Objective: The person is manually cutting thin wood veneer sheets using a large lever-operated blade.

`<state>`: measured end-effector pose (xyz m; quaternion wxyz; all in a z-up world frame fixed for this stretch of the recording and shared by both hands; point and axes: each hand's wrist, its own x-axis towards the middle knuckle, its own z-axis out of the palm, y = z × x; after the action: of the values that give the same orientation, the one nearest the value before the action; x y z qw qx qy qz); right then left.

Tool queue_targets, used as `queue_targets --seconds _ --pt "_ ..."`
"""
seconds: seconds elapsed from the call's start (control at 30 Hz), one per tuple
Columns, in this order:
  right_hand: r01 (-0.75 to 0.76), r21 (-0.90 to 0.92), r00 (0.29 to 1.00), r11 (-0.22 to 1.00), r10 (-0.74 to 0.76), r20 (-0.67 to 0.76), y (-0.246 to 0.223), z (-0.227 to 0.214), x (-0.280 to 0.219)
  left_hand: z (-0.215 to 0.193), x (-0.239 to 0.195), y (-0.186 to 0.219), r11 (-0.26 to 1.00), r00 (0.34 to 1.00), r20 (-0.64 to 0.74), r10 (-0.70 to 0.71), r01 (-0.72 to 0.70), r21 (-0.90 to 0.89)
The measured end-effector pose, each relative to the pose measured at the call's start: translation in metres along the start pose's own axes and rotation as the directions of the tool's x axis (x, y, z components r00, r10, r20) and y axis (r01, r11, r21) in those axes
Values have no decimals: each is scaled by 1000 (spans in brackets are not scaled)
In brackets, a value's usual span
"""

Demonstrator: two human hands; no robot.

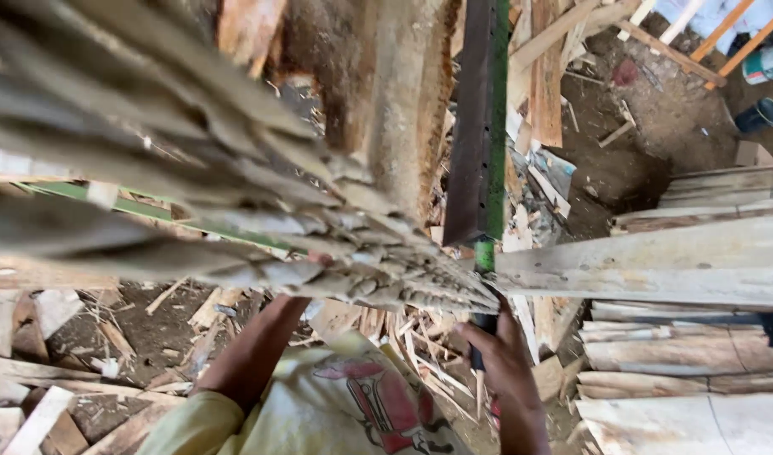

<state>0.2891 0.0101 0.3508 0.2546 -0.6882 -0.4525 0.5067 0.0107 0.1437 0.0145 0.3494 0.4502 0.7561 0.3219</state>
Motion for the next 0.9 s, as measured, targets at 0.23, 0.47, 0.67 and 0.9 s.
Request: queue_targets --seconds 0.23,0.47,0.67,0.9 --pt "-51 -5 997 999 50 -53 -31 -18 -5 -10 12 25 1000 996 -92 4 -7 -27" --pt "34 -115 998 993 -39 -41 65 19 44 -9 -5 54 998 991 -131 39 -45 -45" --pt "96 -154 995 983 -94 18 61 14 24 3 10 70 995 989 -121 85 -90 -38" --pt "112 -339 994 934 -104 42 -11 -26 0 17 48 66 996 987 -142 81 -87 -37"
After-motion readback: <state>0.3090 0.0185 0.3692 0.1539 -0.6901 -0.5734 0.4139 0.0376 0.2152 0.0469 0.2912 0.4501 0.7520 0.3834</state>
